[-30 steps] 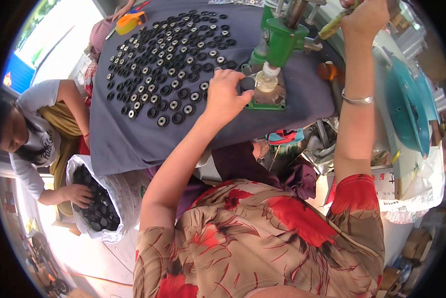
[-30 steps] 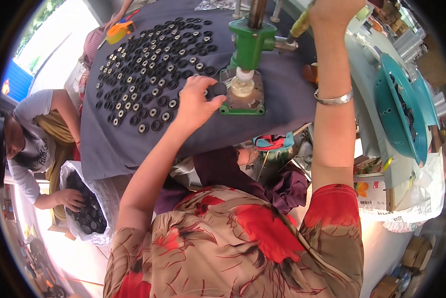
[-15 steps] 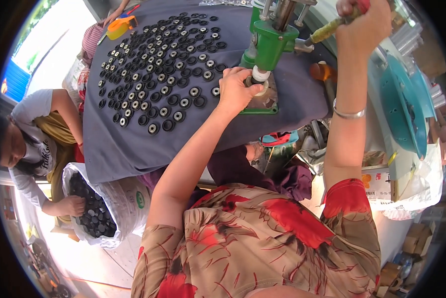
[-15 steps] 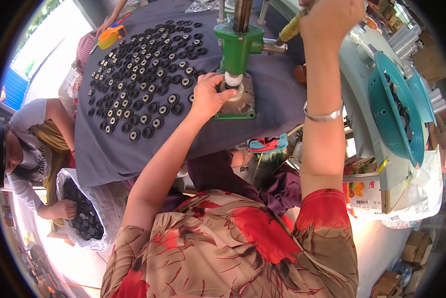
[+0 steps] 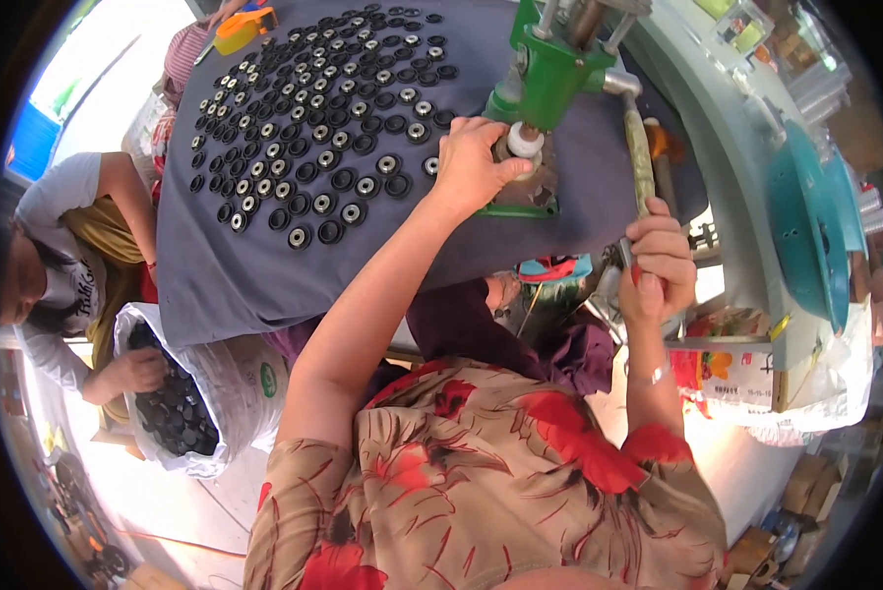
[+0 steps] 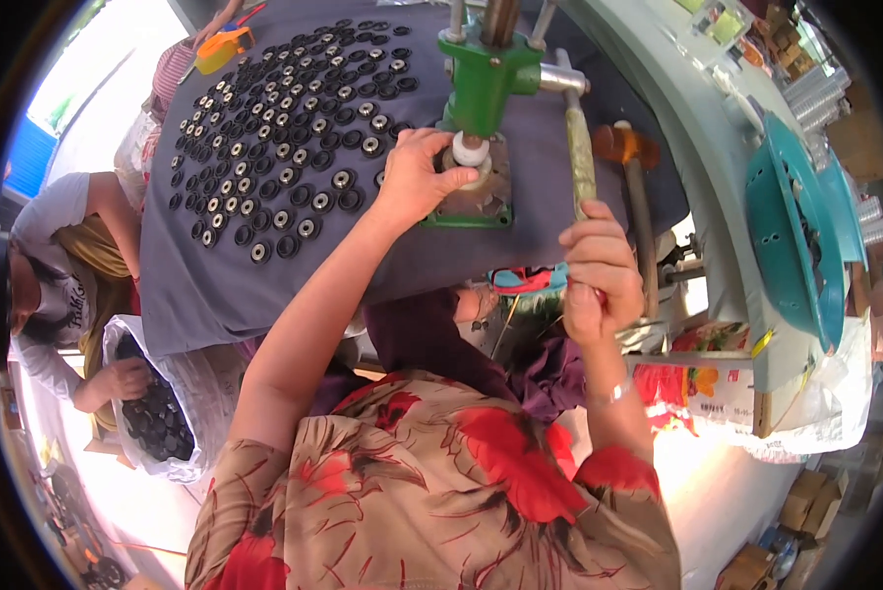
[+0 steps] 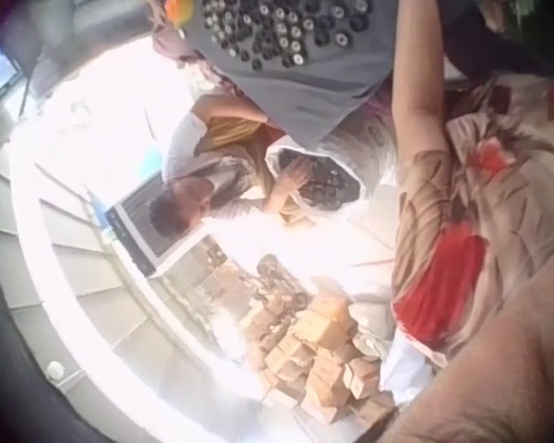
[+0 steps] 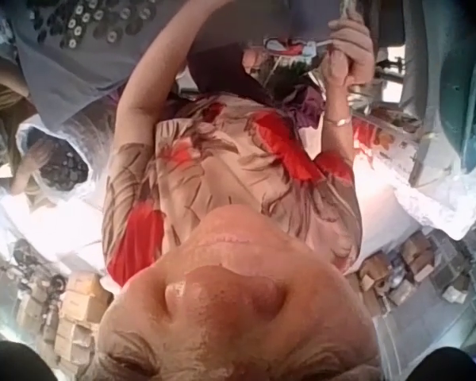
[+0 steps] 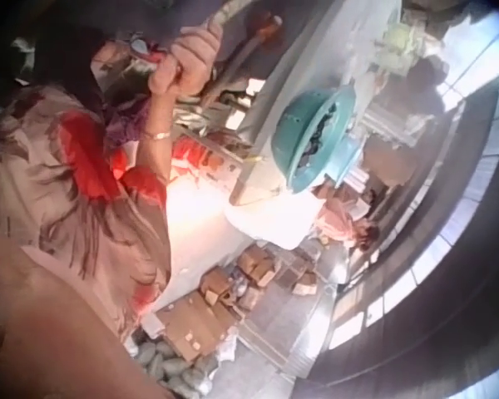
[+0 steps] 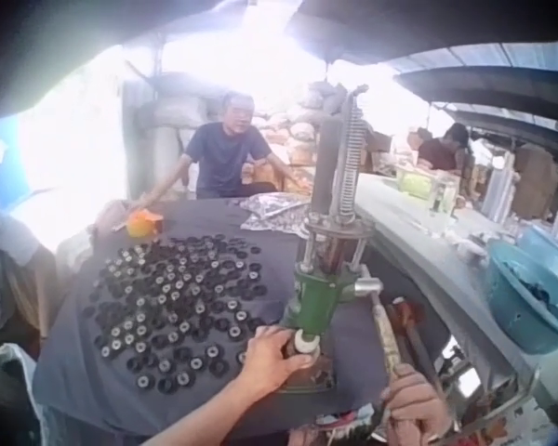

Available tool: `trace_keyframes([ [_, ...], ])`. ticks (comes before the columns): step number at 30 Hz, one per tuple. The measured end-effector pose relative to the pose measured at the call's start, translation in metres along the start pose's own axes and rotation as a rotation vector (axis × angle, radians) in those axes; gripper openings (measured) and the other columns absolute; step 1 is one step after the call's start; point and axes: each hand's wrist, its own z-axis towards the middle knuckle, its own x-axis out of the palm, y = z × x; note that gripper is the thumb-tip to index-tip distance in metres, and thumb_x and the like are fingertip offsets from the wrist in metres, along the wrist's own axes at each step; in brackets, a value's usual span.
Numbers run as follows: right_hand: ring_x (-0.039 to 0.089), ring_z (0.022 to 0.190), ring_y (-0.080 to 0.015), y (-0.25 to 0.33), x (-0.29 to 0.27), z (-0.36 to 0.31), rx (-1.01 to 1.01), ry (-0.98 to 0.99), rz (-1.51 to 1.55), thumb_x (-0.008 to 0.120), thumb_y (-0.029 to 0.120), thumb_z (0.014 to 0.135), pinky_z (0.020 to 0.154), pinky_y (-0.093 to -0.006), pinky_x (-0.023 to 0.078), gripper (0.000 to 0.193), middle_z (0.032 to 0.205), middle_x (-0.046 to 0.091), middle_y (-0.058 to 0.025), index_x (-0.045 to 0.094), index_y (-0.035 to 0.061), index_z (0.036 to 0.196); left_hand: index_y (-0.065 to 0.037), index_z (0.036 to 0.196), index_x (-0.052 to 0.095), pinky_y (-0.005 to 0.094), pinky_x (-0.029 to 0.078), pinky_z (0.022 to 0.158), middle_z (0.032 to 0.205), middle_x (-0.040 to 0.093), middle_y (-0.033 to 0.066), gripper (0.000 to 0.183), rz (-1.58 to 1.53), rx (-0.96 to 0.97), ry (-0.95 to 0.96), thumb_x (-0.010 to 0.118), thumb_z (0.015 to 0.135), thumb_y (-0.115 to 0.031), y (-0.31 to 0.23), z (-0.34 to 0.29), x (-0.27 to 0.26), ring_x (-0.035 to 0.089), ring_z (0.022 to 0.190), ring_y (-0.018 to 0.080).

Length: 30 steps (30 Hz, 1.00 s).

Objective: The person presses small rubber parts by hand using a manual press on a workbench.

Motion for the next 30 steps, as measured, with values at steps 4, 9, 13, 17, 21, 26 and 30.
trace_keyframes([
  [4,0.059,0.071,-0.0273,-0.007,-0.004,0.017,-0.003,0.087,0.028,0.059,0.014,0.086,0.089,-0.0553,0.044,0.014,0.076,0.055,-0.0117,0.052,0.0020,0.082,-0.005,0.101,0.068,0.0437,0.043,0.085,0.103,0.064,0.0095,0.047,0.059,-0.016,0.048,0.082,0.065,-0.030,0.001,-0.012,-0.001,0.053,0.101,0.0317],
  [9,0.055,0.067,-0.0238,0.002,-0.007,0.074,0.100,0.011,0.148,0.047,0.022,0.093,0.083,-0.0484,0.048,0.024,0.074,0.054,-0.0116,0.051,0.0001,0.084,-0.007,0.105,0.069,0.0439,0.043,0.087,0.104,0.064,0.0082,0.049,0.061,-0.031,-0.004,0.082,0.065,-0.032,-0.001,-0.009,0.004,0.052,0.103,0.0311],
  [13,0.058,0.064,-0.0211,-0.027,0.005,0.151,0.262,-0.156,0.223,0.052,0.012,0.090,0.063,-0.0390,0.053,0.016,0.076,0.056,-0.0112,0.056,-0.0032,0.090,-0.009,0.105,0.069,0.0436,0.043,0.089,0.104,0.064,0.0076,0.047,0.075,-0.066,0.038,0.082,0.065,-0.029,0.000,-0.006,-0.002,0.052,0.104,0.0306],
  [17,0.051,0.060,-0.0204,-0.073,0.014,0.197,0.370,-0.322,0.256,0.042,0.024,0.094,0.064,-0.0404,0.050,0.031,0.075,0.054,-0.0116,0.058,-0.0021,0.090,-0.008,0.102,0.070,0.0421,0.044,0.089,0.100,0.064,0.0079,0.043,0.007,-0.092,0.026,0.083,0.064,-0.024,-0.002,-0.015,-0.005,0.053,0.102,0.0303],
  [21,0.043,0.044,-0.0086,-0.073,0.046,0.213,0.472,-0.614,0.267,0.054,0.032,0.094,0.038,-0.0223,0.037,0.026,0.060,0.046,0.0010,0.056,0.0093,0.083,-0.004,0.109,0.067,0.0348,0.046,0.086,0.100,0.066,0.0065,0.042,-0.087,-0.013,-0.090,0.080,0.071,-0.017,-0.006,-0.049,-0.044,0.057,0.098,0.0239],
  [26,0.045,0.047,-0.0120,-0.082,0.034,0.216,0.357,-0.497,0.133,0.049,0.034,0.093,0.038,-0.0240,0.037,0.032,0.066,0.048,-0.0039,0.055,0.0038,0.082,0.002,0.119,0.060,0.0317,0.048,0.081,0.098,0.067,0.0117,0.044,-1.419,-0.380,0.189,0.075,0.080,-0.013,-0.002,-0.085,-0.091,0.064,0.092,0.0214],
  [30,0.043,0.050,-0.0151,-0.082,0.039,0.216,0.297,-0.450,0.016,0.042,0.030,0.092,0.037,-0.0238,0.033,0.035,0.074,0.045,-0.0081,0.053,0.0000,0.078,0.001,0.120,0.060,0.0336,0.044,0.078,0.096,0.066,0.0111,0.051,-1.499,-0.299,0.200,0.078,0.077,-0.020,-0.008,-0.099,-0.112,0.061,0.093,0.0225],
])
